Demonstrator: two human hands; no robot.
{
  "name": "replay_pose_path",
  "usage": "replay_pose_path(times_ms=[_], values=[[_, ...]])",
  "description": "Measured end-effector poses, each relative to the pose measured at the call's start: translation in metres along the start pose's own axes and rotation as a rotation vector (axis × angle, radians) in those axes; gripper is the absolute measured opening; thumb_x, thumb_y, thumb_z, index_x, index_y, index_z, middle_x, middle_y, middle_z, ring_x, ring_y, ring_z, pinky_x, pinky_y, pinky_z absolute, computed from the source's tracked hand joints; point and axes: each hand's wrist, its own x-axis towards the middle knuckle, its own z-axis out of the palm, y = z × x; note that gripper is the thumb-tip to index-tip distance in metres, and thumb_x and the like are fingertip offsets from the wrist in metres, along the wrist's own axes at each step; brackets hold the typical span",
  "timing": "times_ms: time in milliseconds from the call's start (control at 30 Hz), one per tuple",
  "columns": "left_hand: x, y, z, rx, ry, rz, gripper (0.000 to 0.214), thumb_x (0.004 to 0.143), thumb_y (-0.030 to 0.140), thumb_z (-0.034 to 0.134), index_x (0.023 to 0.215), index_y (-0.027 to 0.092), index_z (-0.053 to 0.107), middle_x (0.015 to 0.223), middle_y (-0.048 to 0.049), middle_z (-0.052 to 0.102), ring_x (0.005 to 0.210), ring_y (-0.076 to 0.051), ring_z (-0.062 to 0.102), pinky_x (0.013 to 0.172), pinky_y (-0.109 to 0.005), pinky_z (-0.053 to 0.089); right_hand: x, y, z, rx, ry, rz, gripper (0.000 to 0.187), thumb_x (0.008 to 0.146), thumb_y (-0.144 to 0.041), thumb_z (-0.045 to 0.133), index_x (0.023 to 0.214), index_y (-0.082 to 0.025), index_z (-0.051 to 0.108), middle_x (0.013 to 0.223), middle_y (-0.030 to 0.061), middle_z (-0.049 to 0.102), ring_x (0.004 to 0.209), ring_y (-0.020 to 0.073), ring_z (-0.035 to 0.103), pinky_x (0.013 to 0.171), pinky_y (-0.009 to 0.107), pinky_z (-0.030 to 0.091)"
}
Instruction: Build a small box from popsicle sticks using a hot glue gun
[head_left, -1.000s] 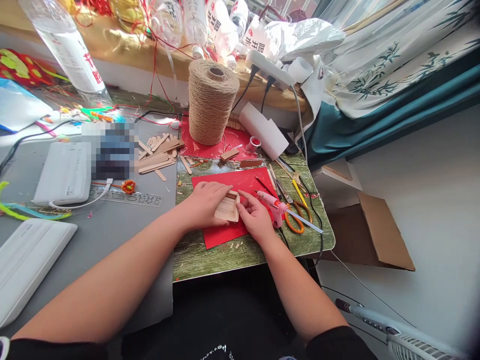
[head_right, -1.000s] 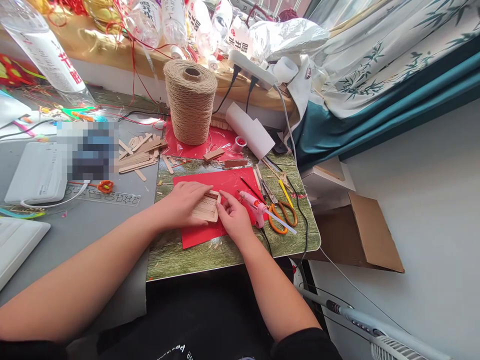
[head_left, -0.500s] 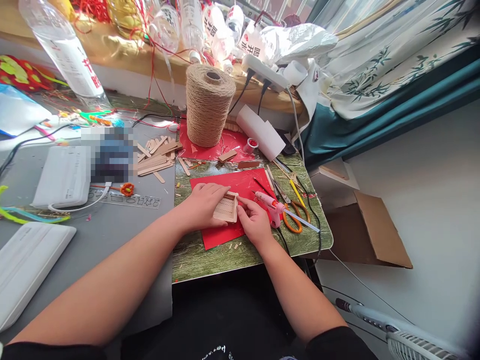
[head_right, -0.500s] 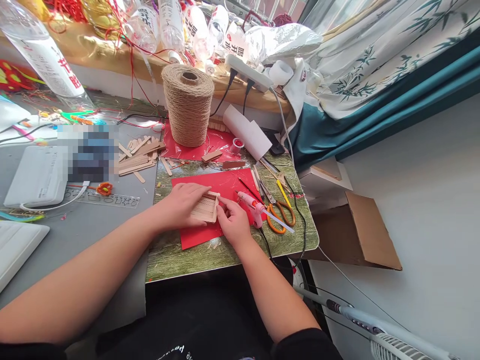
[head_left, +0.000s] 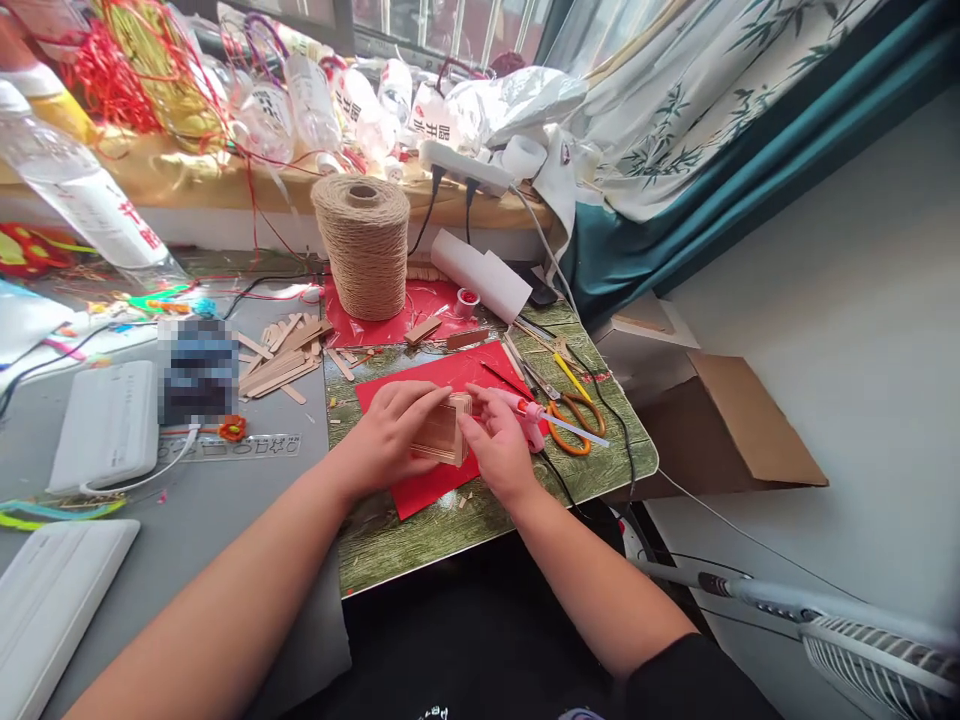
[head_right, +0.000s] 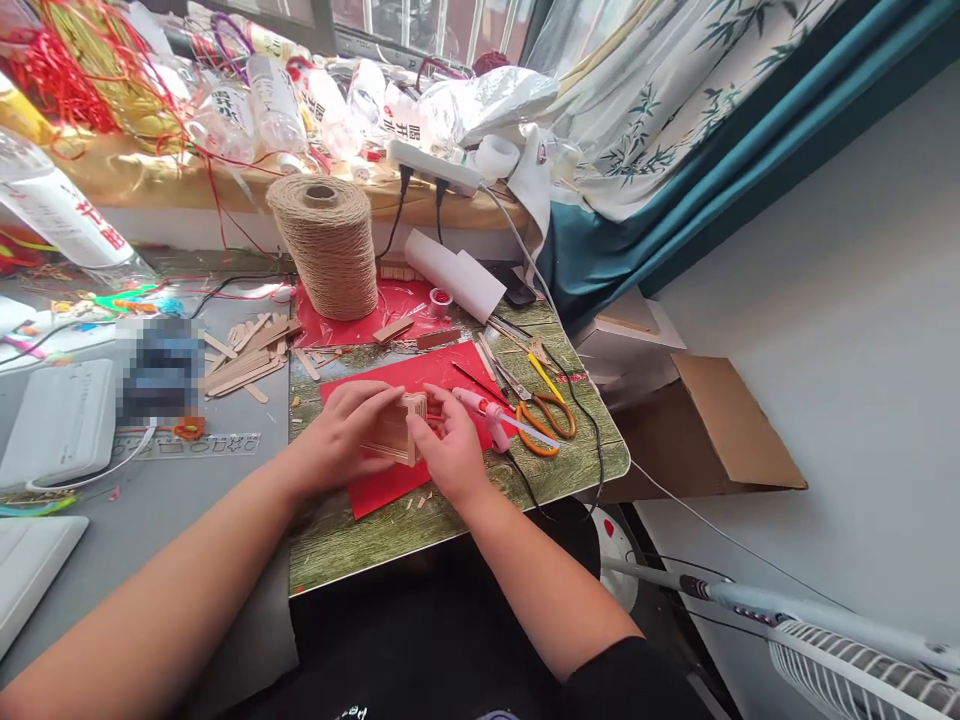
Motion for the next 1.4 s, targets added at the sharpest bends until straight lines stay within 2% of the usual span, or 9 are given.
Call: replay_pose_path(times_ms=[167,333,633,767,933,1067,1267,1400], values=[[-0.001,-0.001,0.003,0.075,0.034,0.056,0.088,0.091,0.032,0.076,0.165,0.027,0.028,0.144,-0.0167,0.055,0.135,-0.035,0.052,0.119,-0.056,0.040,-0.003,-0.010,0.008,-0.020,-0.016,-0.042,0.031,0.097,-0.043,0.069,0.121,-0.024,0.075,0.120,0.0078,0.077,0.110,0.0265,0.072,0.102,0.044,0.058],[-0.002,-0.003,0.003,0.115,0.063,0.074,0.086,0.092,0.034,0.074,0.164,0.026,0.029,0.144,-0.0171,0.056,0.135,-0.034,0.051,0.121,-0.056,0.037,-0.005,-0.008,0.011,-0.029,-0.005,-0.071,0.034,0.097,-0.044,0.069,0.126,-0.027,0.075,0.126,0.0065,0.076,0.117,0.0276,0.071,0.107,0.045,0.056],[-0.003,-0.001,0.001,0.109,-0.009,-0.002,0.089,0.093,0.033,0.070,0.167,0.034,0.020,0.150,-0.0142,0.052,0.140,-0.034,0.048,0.124,-0.056,0.032,-0.002,-0.008,0.014,-0.036,-0.003,-0.060,0.034,0.098,-0.047,0.066,0.125,-0.027,0.074,0.126,0.0067,0.076,0.118,0.0285,0.071,0.108,0.045,0.056],[-0.004,-0.002,0.002,0.092,-0.011,-0.014,0.090,0.092,0.033,0.072,0.167,0.033,0.022,0.151,-0.0142,0.051,0.140,-0.035,0.048,0.124,-0.056,0.033,-0.003,-0.005,0.014,-0.020,-0.007,-0.056,0.036,0.097,-0.044,0.068,0.127,-0.025,0.072,0.127,0.0077,0.075,0.118,0.0285,0.071,0.106,0.044,0.057],[-0.002,0.001,0.000,0.080,-0.022,-0.049,0.090,0.091,0.035,0.072,0.167,0.032,0.023,0.150,-0.0150,0.051,0.139,-0.035,0.049,0.121,-0.055,0.035,-0.003,-0.002,0.014,0.026,-0.044,-0.039,0.040,0.096,-0.041,0.070,0.133,-0.026,0.069,0.135,0.0081,0.072,0.127,0.0285,0.067,0.114,0.047,0.052],[0.000,0.000,-0.003,0.104,0.021,-0.180,0.102,0.085,0.038,0.076,0.168,0.027,0.018,0.154,-0.0178,0.048,0.140,-0.038,0.046,0.120,-0.057,0.034,-0.003,0.004,0.012,0.118,-0.102,0.045,0.046,0.093,-0.043,0.072,0.135,-0.026,0.067,0.135,0.0084,0.072,0.127,0.0279,0.068,0.112,0.046,0.054],[0.002,-0.003,-0.003,0.124,0.032,-0.271,0.105,0.082,0.037,0.076,0.168,0.024,0.018,0.154,-0.0180,0.050,0.141,-0.037,0.047,0.120,-0.055,0.033,-0.002,0.018,0.006,0.242,-0.075,0.245,0.044,0.090,-0.048,0.070,0.126,-0.021,0.073,0.122,0.0106,0.078,0.112,0.0300,0.075,0.091,0.046,0.065],[0.002,-0.003,-0.001,0.126,0.017,-0.287,0.103,0.081,0.039,0.076,0.167,0.022,0.021,0.153,-0.0186,0.052,0.141,-0.038,0.047,0.120,-0.055,0.033,0.000,0.023,0.005,0.266,-0.086,0.268,0.043,0.086,-0.041,0.074,0.124,-0.021,0.075,0.121,0.0095,0.079,0.113,0.0283,0.075,0.097,0.045,0.063]])
